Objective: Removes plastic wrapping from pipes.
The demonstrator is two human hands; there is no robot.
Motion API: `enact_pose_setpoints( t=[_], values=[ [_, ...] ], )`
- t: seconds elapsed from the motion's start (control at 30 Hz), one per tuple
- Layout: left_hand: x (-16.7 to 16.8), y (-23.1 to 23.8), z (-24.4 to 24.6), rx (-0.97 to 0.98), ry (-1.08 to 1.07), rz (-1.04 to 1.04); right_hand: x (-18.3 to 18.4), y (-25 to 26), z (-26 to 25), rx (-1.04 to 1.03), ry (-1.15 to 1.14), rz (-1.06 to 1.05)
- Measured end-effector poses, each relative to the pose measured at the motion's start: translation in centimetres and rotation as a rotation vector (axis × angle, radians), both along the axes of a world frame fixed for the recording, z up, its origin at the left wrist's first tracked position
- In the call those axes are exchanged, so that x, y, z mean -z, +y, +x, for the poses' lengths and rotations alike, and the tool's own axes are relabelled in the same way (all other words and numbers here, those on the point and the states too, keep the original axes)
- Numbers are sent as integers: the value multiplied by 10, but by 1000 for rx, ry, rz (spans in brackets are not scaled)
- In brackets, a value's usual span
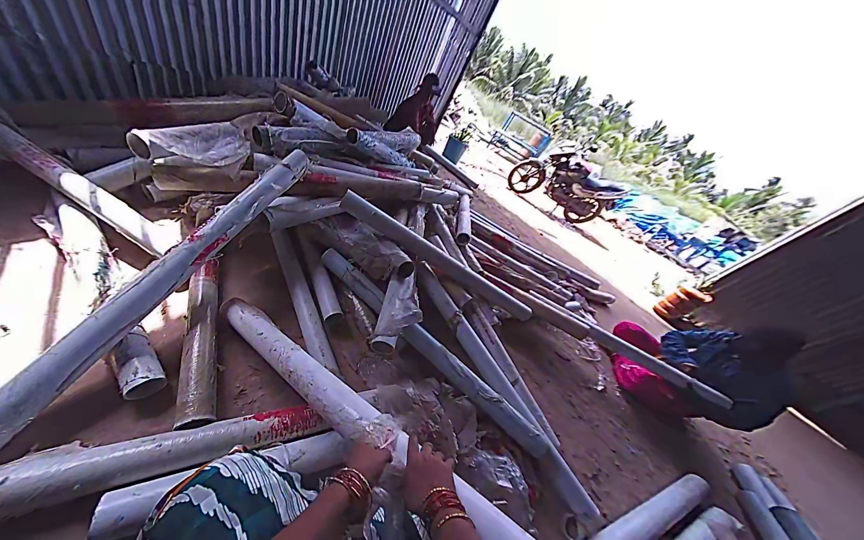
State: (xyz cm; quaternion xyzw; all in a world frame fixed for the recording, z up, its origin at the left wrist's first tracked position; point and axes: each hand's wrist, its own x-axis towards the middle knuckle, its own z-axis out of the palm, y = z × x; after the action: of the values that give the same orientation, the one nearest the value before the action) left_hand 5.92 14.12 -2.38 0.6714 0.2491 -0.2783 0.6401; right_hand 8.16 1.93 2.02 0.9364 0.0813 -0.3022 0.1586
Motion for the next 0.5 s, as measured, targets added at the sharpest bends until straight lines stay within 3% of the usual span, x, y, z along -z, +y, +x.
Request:
enact_pose_setpoints(
  t=[0.3,0.4,0.5],
  values=[
    [-47,28,-65,-111,-18,-103,-1,-11,18,29,32,88],
    [-58,69,-109,-43,-159,-36,-2,-20,45,41,81,161],
    [-48,107,-122,-11,-273,203,0,-14,40,8,64,163]
  ],
)
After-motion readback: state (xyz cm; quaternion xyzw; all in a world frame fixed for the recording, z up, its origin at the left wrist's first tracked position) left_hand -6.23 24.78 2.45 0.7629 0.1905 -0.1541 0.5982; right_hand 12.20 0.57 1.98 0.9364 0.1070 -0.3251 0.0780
